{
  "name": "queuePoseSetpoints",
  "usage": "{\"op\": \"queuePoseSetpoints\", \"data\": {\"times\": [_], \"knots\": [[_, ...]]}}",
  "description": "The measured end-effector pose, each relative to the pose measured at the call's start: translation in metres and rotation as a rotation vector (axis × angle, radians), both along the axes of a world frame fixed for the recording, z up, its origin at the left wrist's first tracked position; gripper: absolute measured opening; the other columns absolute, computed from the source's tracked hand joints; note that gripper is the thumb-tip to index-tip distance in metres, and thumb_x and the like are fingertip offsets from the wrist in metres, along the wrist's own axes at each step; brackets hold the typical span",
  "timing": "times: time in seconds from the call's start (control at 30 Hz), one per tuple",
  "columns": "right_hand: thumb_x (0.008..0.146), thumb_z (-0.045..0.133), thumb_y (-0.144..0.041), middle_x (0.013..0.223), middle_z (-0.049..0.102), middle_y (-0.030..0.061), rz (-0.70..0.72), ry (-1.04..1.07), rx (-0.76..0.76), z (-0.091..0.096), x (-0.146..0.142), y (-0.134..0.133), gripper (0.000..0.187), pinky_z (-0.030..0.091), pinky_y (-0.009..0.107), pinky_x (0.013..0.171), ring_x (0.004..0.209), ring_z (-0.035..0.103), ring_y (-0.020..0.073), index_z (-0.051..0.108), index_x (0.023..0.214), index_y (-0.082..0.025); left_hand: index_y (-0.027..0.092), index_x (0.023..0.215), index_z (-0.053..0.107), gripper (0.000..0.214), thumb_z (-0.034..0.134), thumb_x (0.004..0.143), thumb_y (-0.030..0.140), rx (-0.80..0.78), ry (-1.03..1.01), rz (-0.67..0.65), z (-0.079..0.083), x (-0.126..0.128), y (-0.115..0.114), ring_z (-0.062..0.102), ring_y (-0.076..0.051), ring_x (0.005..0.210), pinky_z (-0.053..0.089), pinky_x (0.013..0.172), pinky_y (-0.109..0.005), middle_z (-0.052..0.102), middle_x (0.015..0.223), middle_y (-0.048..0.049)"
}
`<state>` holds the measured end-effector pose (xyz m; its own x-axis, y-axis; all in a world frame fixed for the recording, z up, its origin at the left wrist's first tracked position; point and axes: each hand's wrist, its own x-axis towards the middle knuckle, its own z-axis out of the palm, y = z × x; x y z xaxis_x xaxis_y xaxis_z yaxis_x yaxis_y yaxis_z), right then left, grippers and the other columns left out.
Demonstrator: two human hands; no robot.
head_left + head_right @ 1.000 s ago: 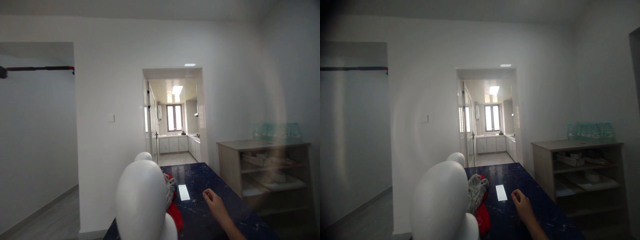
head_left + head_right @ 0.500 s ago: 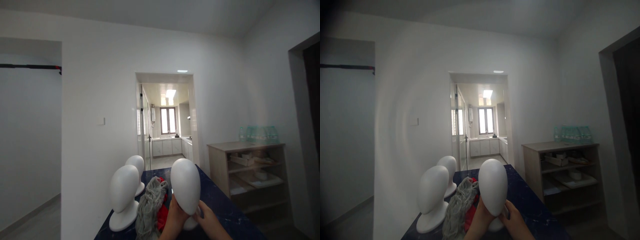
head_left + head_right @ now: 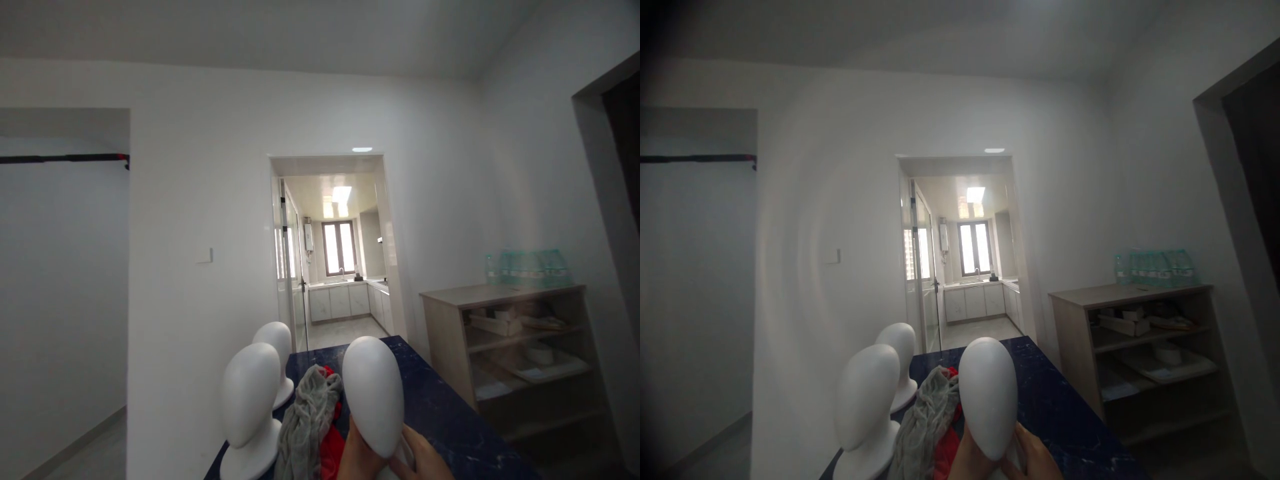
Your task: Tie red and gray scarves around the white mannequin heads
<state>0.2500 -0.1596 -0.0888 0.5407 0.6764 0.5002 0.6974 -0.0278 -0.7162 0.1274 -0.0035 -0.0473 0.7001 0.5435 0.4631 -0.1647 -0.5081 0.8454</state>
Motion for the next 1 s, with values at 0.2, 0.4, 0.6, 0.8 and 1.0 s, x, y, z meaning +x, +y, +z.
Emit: {"op": "queuePoseSetpoints", "data": {"times": [0.2,0.4,0.6,0.8,1.0], "knots": [[0.084,0.069,-0.068,0.153,0.066,0.0116,-0.118,-0.071,-0.138,-0.01,0.005,0.007,0.068,0.044,0.057,0.123,0.143,0.059,0.0434,0.07,0.141,-0.032,0.023,0.143,0.061,0.104,0.092,0.044,0.022,-0.089,0.022,-0.002,-0.017,0.004,0.01,0.066,-0.041,0.134,0.053,0.117,-0.046,0.075,0.137,-0.0152],[0.095,0.051,-0.071,0.165,0.051,0.0154,-0.147,-0.182,-0.348,-0.022,0.008,0.011,0.075,0.033,0.071,0.127,0.154,0.045,0.0444,0.056,0.156,-0.028,0.023,0.147,0.061,0.105,0.091,0.047,0.014,-0.113,0.103,-0.011,-0.008,-0.002,0.004,0.064,-0.039,0.137,0.053,0.116,-0.042,0.073,0.14,-0.0151],[0.095,0.054,-0.068,0.163,0.054,0.0142,-0.171,-0.191,-0.356,-0.021,0.006,0.012,0.07,0.035,0.07,0.126,0.153,0.047,0.043,0.059,0.153,-0.03,0.027,0.139,0.069,0.095,0.085,0.048,0.006,-0.114,0.083,-0.113,-0.004,-0.007,0.003,0.067,-0.038,0.134,0.052,0.118,-0.042,0.076,0.138,-0.0122],[0.091,0.053,-0.056,0.167,0.049,0.0151,-0.172,-0.158,-0.471,-0.001,-0.003,0.008,0.076,0.031,0.066,0.129,0.157,0.043,0.041,0.053,0.158,-0.021,0.004,0.156,0.053,0.089,0.076,0.072,0.022,0.256,0.708,0.166,0.022,-0.055,0.047,0.04,-0.039,0.159,0.03,0.134,-0.042,0.049,0.166,-0.024],[0.091,0.054,-0.052,0.165,0.051,0.0153,-0.156,-0.16,-0.417,-0.012,0.004,0.012,0.072,0.034,0.065,0.128,0.155,0.045,0.0397,0.055,0.157,-0.022,-0.004,0.161,0.037,0.068,0.046,0.098,0.022,0.619,0.773,0.652,0.041,-0.102,0.108,0.041,-0.031,0.158,0.03,0.131,-0.037,0.042,0.17,-0.025]]}}
